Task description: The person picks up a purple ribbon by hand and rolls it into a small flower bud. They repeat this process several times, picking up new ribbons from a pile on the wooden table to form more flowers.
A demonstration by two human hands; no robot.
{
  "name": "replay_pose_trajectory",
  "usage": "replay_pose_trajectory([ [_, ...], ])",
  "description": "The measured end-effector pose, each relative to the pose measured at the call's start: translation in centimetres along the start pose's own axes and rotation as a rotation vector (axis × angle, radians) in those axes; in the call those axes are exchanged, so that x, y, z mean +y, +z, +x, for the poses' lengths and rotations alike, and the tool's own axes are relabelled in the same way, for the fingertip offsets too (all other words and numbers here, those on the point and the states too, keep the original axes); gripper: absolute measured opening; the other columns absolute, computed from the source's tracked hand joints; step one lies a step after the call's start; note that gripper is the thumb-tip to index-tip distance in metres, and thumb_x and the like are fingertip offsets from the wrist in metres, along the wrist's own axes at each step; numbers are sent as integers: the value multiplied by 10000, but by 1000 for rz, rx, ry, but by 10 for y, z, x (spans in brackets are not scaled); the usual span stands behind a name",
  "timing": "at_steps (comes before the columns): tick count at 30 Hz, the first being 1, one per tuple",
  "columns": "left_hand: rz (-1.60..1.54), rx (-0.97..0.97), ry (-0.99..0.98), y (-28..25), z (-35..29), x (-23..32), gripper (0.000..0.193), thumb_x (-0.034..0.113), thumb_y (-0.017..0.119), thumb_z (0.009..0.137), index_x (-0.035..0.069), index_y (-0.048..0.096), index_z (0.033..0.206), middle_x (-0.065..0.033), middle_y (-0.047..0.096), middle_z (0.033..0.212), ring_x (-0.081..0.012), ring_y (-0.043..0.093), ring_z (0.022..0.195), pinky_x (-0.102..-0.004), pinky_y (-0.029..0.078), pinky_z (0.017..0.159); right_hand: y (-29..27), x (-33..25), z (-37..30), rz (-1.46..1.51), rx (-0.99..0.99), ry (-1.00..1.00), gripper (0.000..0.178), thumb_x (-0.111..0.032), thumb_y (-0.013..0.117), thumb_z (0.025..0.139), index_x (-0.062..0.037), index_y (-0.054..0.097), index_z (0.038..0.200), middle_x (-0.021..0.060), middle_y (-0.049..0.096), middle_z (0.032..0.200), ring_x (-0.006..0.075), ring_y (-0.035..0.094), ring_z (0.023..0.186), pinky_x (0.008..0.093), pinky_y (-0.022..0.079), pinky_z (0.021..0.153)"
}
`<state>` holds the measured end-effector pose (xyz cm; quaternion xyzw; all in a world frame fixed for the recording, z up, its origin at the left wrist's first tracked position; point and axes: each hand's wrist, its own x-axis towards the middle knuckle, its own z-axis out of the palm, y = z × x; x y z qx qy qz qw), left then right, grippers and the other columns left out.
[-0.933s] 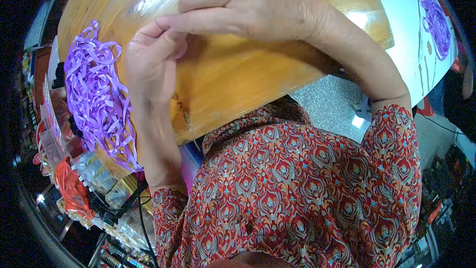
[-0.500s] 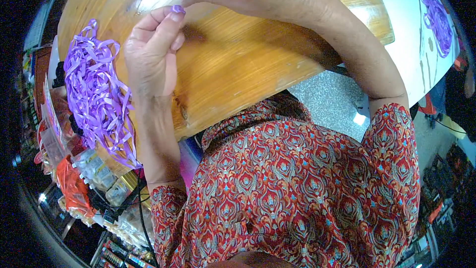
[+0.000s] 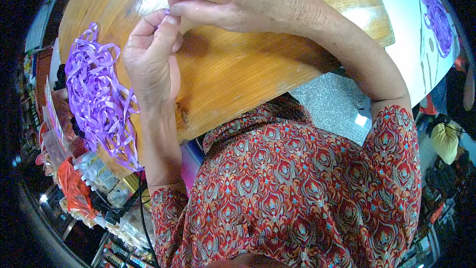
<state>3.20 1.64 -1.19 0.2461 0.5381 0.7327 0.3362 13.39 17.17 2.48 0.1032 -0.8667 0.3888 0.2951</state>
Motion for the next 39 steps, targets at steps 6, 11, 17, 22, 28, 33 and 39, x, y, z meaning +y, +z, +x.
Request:
replay_pose_trajectory([
  [6,-66,-4,66,0,0,0,102,-5,622,815,-28,604,912,16,578,779,-24,482,668,-157,382,611,7,3,0,383,1,424,76,-90,617,785,-14,620,777,31,618,734,90,557,657,224,441,614],
  [11,-189,-17,84,0,-2,1,105,-9,613,821,-29,602,923,-7,591,799,-37,472,658,-172,374,595,9,-1,3,637,-22,750,89,-99,614,795,-11,624,789,11,629,786,58,549,721,214,443,666],
  [17,-258,-133,68,-4,-1,1,134,60,620,830,9,594,951,-21,592,820,-81,462,661,-225,356,583,12,-5,0,774,8,627,107,-95,607,824,6,608,862,18,616,793,66,552,737,213,447,665],
  [22,-323,-74,17,-2,-2,2,125,23,627,819,-4,609,940,-22,615,823,-60,469,636,-201,361,562,20,12,7,137,221,-316,83,-28,624,799,9,594,867,64,605,776,115,579,717,242,453,613],
  [28,-335,-59,20,-5,-3,0,127,36,629,821,1,609,941,-12,605,820,-61,469,637,-201,362,564,5,-17,5,204,123,23,129,31,623,758,1,609,883,91,600,778,188,589,708,267,446,617],
  [33,-299,-41,-6,-1,-5,5,124,39,633,819,5,611,936,0,590,803,-61,469,639,-201,366,565,18,31,7,184,198,-485,122,12,633,772,7,627,894,97,615,817,175,595,737,259,452,646],
  [39,-285,-162,73,-8,-4,0,138,75,592,855,20,610,980,-38,603,850,-92,487,685,-231,389,615,14,29,10,27,147,-578,142,-11,660,778,6,638,917,99,628,844,168,599,758,256,458,664],
])
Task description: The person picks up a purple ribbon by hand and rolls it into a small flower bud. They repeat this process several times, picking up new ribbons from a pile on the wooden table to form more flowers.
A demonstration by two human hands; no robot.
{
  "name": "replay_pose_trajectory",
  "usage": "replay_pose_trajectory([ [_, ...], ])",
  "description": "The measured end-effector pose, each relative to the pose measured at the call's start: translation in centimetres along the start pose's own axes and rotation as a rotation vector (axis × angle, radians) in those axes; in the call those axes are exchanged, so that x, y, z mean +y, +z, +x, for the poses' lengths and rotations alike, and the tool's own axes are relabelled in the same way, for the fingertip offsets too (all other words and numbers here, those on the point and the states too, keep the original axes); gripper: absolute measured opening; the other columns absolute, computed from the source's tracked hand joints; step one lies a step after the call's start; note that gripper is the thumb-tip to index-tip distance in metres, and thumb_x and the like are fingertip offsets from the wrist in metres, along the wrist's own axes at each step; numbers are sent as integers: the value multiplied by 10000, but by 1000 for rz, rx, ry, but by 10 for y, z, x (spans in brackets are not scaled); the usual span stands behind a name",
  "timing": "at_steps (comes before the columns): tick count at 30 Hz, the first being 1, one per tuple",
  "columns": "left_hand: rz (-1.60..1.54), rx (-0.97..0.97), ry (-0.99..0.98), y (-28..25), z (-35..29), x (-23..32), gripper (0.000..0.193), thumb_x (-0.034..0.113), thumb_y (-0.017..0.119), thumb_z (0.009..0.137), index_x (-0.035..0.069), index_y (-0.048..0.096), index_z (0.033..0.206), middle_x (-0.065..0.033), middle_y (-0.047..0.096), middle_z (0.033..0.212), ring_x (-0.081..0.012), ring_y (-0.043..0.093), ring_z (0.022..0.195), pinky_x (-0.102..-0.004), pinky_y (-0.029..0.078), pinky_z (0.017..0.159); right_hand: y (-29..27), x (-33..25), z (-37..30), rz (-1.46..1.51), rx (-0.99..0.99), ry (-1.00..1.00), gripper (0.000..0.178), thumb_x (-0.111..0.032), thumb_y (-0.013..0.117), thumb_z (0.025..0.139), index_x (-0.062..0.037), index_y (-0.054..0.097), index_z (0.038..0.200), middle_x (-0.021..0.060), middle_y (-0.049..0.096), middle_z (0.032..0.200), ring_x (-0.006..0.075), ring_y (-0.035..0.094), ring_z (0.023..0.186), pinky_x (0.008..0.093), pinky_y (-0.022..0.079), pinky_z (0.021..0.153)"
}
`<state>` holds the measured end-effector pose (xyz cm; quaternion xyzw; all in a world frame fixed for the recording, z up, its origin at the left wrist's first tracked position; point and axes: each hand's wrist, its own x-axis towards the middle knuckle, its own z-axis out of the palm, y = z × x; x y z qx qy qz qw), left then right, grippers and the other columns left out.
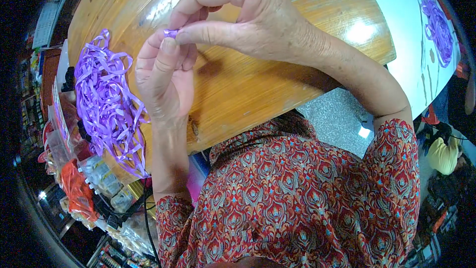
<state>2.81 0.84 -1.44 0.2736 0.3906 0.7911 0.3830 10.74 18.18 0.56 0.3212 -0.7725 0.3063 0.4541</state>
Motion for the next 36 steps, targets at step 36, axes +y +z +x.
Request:
replay_pose_trajectory([
  [36,208,222,-24,15,-7,6,116,46,672,797,-4,671,901,-6,643,770,-15,457,602,-148,336,530,-6,-36,8,715,190,1167,87,-20,606,840,1,592,923,30,604,897,82,559,863,219,449,772],
])
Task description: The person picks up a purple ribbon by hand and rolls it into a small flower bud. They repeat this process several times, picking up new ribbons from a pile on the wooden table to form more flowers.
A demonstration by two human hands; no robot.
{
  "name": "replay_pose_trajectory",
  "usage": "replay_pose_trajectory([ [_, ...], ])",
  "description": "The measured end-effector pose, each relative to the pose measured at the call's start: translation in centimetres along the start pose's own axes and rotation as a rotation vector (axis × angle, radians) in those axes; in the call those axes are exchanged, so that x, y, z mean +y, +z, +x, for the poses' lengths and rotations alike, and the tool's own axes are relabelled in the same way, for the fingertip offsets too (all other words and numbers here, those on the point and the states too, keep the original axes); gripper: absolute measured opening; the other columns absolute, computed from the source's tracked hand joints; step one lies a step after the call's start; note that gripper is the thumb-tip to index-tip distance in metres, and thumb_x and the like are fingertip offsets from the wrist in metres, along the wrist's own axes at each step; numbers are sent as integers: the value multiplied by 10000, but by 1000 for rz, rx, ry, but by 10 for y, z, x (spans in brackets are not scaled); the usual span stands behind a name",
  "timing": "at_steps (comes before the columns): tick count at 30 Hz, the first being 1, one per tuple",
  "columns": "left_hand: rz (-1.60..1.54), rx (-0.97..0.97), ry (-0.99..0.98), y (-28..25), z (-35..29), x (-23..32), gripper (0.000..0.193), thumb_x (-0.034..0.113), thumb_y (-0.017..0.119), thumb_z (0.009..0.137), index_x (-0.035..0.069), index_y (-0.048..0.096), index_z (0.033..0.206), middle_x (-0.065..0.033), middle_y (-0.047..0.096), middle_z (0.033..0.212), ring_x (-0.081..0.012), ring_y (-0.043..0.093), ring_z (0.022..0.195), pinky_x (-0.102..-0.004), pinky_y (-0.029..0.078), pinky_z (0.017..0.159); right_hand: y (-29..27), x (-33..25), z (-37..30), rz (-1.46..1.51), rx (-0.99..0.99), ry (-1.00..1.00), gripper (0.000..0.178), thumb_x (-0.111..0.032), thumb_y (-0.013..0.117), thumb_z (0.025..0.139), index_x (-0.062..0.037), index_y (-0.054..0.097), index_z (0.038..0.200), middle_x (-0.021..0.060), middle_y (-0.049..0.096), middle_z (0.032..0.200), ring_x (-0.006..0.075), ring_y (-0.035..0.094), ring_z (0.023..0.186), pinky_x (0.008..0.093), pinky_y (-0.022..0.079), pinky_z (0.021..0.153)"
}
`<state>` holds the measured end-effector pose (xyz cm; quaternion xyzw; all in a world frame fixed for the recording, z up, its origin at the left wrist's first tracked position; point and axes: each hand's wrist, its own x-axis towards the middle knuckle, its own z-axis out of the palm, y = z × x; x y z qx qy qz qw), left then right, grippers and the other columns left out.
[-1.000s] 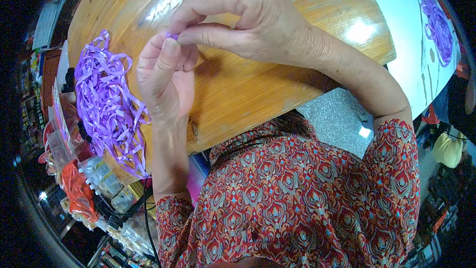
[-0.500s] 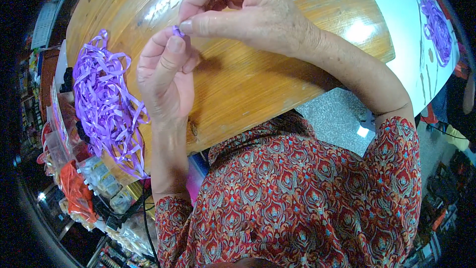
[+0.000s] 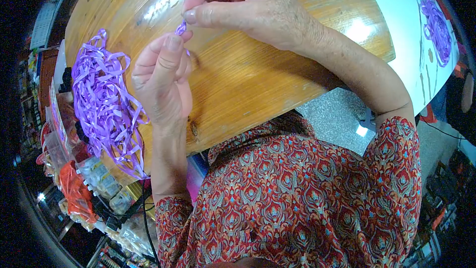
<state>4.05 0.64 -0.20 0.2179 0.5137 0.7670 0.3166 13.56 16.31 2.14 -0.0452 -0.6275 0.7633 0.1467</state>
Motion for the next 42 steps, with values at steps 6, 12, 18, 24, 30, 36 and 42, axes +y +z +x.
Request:
replay_pose_trajectory([
  [6,14,-22,-4,-3,1,-1,123,99,663,818,0,678,890,46,581,675,-5,385,548,-157,281,491,-18,23,24,-334,-223,-803,186,-62,623,829,-2,609,1004,52,607,903,116,569,869,238,456,763],
  [12,43,-46,4,-1,-2,-4,131,107,640,844,-3,673,904,53,580,710,-2,424,607,-152,319,541,-3,-7,6,-722,-106,-737,318,-128,661,791,-23,613,1088,71,599,878,152,534,777,254,427,666],
  [18,114,-105,29,-2,1,-7,130,103,625,856,-13,669,892,33,601,751,-22,489,685,-158,384,625,-6,-6,-2,-912,-119,-729,248,-146,664,778,-29,637,996,47,512,740,146,460,669,276,371,593],
  [24,244,-31,122,-5,2,-9,110,82,628,847,-20,665,861,7,628,765,-34,508,687,-162,396,637,-22,2,23,-1179,-141,-1061,126,-97,652,738,-31,600,832,50,485,725,167,475,673,288,370,604],
  [30,230,4,166,-10,5,-2,73,47,631,830,-16,665,847,-26,647,763,-51,531,705,-186,415,665,-28,4,23,-1083,-98,-1049,130,-72,660,718,-26,565,793,79,482,736,211,489,687,305,385,621],
  [36,125,17,124,-19,6,-4,65,49,636,824,-2,664,853,-23,647,745,-23,449,588,-173,345,538,-31,16,30,-1154,-129,-1356,190,-112,674,745,-7,594,882,91,532,794,220,525,741,309,416,662],
  [42,37,27,63,-16,5,-2,72,64,637,825,2,663,851,-19,643,722,2,342,502,-169,238,451,-36,24,31,-1054,-145,-1280,343,-207,670,784,-2,601,1049,98,593,885,207,552,797,294,445,706],
])
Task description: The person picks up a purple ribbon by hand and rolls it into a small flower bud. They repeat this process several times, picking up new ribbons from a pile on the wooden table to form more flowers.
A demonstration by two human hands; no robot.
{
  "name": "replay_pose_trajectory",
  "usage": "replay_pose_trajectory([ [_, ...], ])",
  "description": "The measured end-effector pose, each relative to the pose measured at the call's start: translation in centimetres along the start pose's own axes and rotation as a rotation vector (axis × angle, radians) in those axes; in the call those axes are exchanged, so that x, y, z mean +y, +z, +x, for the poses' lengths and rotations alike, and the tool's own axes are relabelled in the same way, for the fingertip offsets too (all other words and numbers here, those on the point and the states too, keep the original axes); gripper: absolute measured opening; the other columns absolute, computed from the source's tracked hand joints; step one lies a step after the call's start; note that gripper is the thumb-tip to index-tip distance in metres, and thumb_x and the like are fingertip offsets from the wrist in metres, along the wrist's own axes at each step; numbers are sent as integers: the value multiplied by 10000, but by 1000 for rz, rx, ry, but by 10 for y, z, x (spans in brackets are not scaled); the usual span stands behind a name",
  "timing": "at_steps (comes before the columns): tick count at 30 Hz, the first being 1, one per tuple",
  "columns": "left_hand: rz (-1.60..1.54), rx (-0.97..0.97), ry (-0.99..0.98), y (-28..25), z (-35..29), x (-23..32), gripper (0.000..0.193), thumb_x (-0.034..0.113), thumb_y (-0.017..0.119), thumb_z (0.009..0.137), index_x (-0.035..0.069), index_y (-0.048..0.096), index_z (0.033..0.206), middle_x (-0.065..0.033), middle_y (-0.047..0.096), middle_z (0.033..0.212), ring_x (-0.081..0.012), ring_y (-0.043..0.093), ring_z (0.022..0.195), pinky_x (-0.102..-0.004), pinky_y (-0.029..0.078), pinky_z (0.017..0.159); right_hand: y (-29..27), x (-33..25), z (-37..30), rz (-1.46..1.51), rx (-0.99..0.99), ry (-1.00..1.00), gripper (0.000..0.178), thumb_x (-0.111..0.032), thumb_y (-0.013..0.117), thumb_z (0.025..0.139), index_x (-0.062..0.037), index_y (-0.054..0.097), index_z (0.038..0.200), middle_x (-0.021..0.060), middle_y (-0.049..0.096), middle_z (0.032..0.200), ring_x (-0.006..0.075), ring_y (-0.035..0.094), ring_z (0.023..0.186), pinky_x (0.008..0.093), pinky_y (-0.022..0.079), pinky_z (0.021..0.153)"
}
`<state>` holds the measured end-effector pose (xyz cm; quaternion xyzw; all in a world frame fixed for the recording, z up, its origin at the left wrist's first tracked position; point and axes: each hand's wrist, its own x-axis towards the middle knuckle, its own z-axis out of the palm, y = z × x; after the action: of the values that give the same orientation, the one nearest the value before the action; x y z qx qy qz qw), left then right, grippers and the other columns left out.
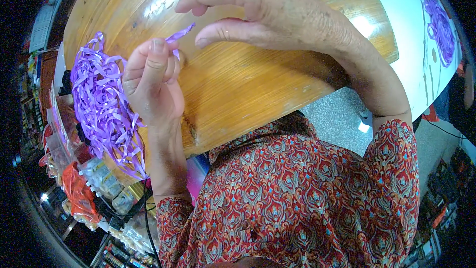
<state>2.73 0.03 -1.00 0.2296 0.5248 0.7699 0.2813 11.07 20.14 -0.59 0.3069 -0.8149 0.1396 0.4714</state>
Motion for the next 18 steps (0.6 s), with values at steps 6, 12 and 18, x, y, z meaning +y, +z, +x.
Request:
replay_pose_trajectory([
  [6,36,-20,1,3,-2,-1,86,71,638,826,-6,662,855,-24,644,729,-2,374,528,-164,269,469,-2,-6,3,-81,-47,-44,277,-174,668,778,-6,621,993,100,589,852,215,546,771,301,435,688],
  [12,154,-53,24,6,-3,7,98,65,655,814,-21,658,862,0,628,730,-4,455,606,-159,343,519,-19,-27,34,-48,-78,157,153,-23,626,720,-40,651,871,83,578,799,199,537,730,302,418,657],
  [18,524,-84,115,-2,4,12,100,68,654,821,-25,644,853,42,566,689,1,448,597,-151,349,509,-34,-36,48,39,-118,724,47,-24,617,765,-34,632,809,43,581,741,142,548,694,248,418,643],
])
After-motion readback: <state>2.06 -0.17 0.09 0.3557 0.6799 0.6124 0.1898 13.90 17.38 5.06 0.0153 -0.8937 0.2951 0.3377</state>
